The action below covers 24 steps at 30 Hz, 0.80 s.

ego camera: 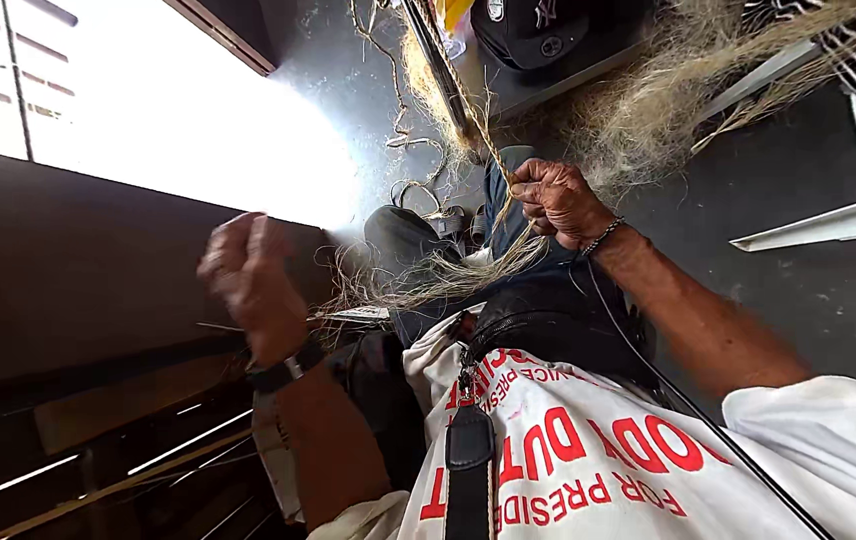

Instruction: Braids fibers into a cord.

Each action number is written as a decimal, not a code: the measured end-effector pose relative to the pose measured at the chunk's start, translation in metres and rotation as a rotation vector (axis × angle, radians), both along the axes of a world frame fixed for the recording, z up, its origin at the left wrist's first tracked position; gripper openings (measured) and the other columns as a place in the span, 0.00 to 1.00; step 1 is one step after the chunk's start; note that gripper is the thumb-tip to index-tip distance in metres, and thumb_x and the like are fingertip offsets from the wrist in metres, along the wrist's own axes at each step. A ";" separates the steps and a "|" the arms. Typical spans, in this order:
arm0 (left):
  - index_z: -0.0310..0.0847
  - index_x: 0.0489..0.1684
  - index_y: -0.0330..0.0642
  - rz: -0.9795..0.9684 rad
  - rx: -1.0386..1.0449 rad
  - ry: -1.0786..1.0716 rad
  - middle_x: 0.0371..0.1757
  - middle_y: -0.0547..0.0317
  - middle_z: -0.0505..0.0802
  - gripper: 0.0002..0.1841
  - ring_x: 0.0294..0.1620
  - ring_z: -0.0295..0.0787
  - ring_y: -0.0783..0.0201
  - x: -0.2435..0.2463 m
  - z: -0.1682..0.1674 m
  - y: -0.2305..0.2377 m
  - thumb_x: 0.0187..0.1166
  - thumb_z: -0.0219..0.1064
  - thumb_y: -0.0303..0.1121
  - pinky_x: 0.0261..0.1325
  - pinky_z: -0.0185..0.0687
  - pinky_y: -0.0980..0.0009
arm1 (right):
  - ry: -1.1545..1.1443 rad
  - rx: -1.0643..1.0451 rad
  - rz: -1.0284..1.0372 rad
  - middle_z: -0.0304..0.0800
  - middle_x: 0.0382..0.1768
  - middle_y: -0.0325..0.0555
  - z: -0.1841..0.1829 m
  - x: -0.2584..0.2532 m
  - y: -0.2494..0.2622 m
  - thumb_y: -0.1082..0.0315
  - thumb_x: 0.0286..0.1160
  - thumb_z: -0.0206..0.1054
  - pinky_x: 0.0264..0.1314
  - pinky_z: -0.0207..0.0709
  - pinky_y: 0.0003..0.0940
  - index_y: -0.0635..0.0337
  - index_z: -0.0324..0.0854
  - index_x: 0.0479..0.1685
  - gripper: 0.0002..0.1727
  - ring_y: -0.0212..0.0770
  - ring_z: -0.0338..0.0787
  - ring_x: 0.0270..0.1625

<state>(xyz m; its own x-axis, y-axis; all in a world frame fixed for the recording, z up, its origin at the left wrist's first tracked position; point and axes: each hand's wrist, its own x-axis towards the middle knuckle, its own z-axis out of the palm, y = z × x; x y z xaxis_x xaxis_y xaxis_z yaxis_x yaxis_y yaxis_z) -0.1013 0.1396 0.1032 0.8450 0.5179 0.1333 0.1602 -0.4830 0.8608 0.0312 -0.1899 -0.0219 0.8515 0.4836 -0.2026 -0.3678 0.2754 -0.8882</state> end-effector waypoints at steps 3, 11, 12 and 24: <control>0.80 0.68 0.36 -0.360 -0.101 0.119 0.55 0.58 0.93 0.20 0.53 0.91 0.67 0.038 -0.029 -0.069 0.84 0.66 0.38 0.60 0.88 0.63 | 0.008 0.020 0.036 0.61 0.12 0.29 0.003 -0.002 0.007 0.74 0.84 0.59 0.10 0.52 0.19 0.56 0.80 0.42 0.06 0.24 0.58 0.10; 0.86 0.46 0.30 -0.616 -0.468 0.087 0.29 0.58 0.92 0.06 0.24 0.87 0.70 0.077 -0.099 -0.158 0.80 0.66 0.24 0.30 0.87 0.73 | -0.060 0.026 0.026 0.71 0.15 0.31 0.005 -0.006 0.013 0.76 0.83 0.59 0.10 0.55 0.18 0.58 0.80 0.40 0.06 0.23 0.63 0.11; 0.87 0.46 0.33 -0.599 -0.467 0.109 0.26 0.61 0.89 0.06 0.19 0.79 0.73 0.073 -0.097 -0.157 0.83 0.64 0.25 0.23 0.77 0.77 | -0.063 0.028 0.031 0.67 0.14 0.30 0.004 -0.006 0.012 0.76 0.83 0.59 0.10 0.53 0.18 0.58 0.79 0.41 0.05 0.23 0.61 0.11; 0.84 0.33 0.41 -0.530 -0.384 0.060 0.19 0.68 0.82 0.09 0.14 0.73 0.74 0.075 -0.113 -0.146 0.80 0.58 0.27 0.18 0.72 0.76 | -0.471 -0.234 0.125 0.75 0.16 0.33 0.004 -0.003 0.006 0.76 0.79 0.62 0.21 0.65 0.20 0.64 0.78 0.42 0.02 0.23 0.70 0.16</control>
